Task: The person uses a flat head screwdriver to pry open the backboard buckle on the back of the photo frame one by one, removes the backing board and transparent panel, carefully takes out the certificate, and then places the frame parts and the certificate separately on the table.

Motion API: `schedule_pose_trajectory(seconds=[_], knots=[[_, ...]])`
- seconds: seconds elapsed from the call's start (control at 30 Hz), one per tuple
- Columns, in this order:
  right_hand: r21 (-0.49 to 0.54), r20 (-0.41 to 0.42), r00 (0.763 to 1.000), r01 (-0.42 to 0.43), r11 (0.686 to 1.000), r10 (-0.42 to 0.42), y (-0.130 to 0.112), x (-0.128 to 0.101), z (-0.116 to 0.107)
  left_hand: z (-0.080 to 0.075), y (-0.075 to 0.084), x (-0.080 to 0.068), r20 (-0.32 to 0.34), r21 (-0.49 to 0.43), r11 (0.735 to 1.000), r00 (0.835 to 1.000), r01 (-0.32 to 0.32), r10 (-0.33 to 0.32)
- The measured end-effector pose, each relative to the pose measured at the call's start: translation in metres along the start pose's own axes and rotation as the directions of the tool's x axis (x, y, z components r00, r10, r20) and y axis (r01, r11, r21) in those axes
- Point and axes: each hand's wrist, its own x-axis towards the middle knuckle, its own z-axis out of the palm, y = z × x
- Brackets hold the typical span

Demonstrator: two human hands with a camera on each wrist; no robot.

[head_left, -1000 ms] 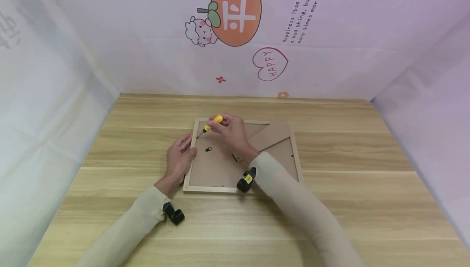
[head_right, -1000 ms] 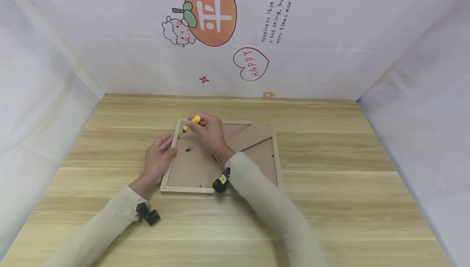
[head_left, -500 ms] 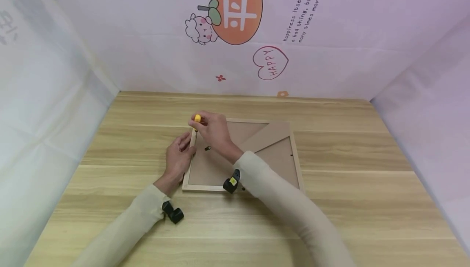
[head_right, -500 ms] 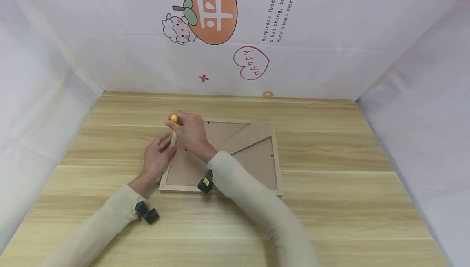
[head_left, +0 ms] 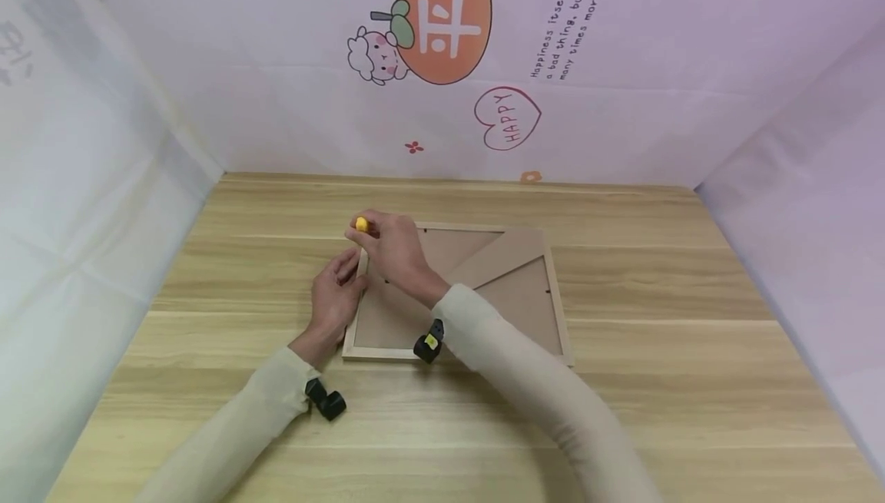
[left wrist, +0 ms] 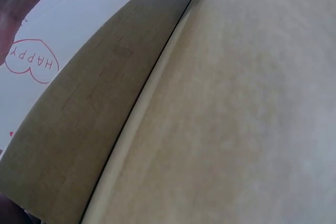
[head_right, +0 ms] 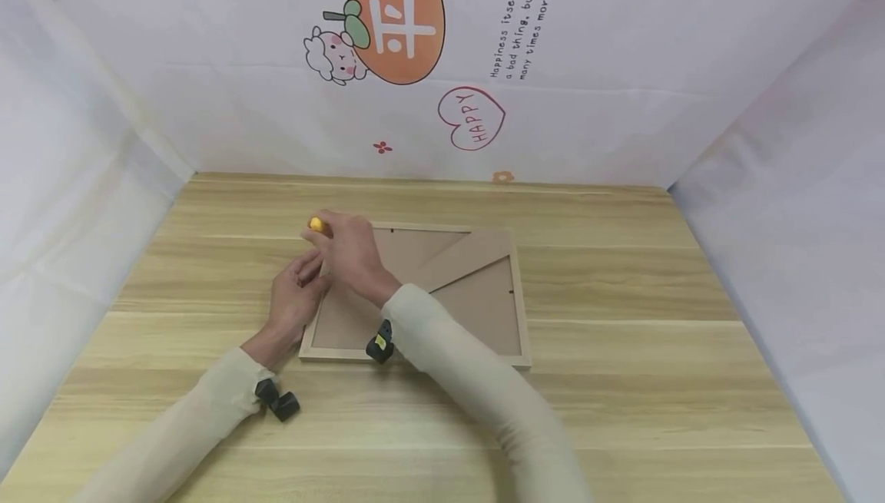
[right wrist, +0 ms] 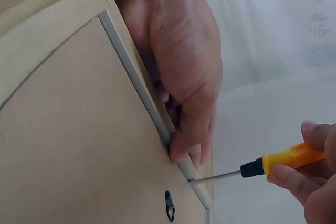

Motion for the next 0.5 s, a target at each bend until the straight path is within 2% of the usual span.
schedule_pose_trajectory(seconds=[0.27,0.4,0.5], knots=[[0.182,-0.048,0.996,-0.072,0.981,0.082,0.027,-0.003,-0.011,-0.002,0.001,0.001,0.016,-0.058,0.998,0.999,0.04,-0.039],[0.292,-0.013,0.988,-0.146,0.945,0.157,0.047,-0.008,-0.02,-0.003,0.001,0.0,0.021,-0.066,0.996,0.998,0.053,-0.052],[0.308,0.021,0.978,-0.206,0.929,0.209,0.062,-0.013,-0.029,-0.002,0.002,-0.001,0.024,-0.071,0.996,0.998,0.057,-0.055]])
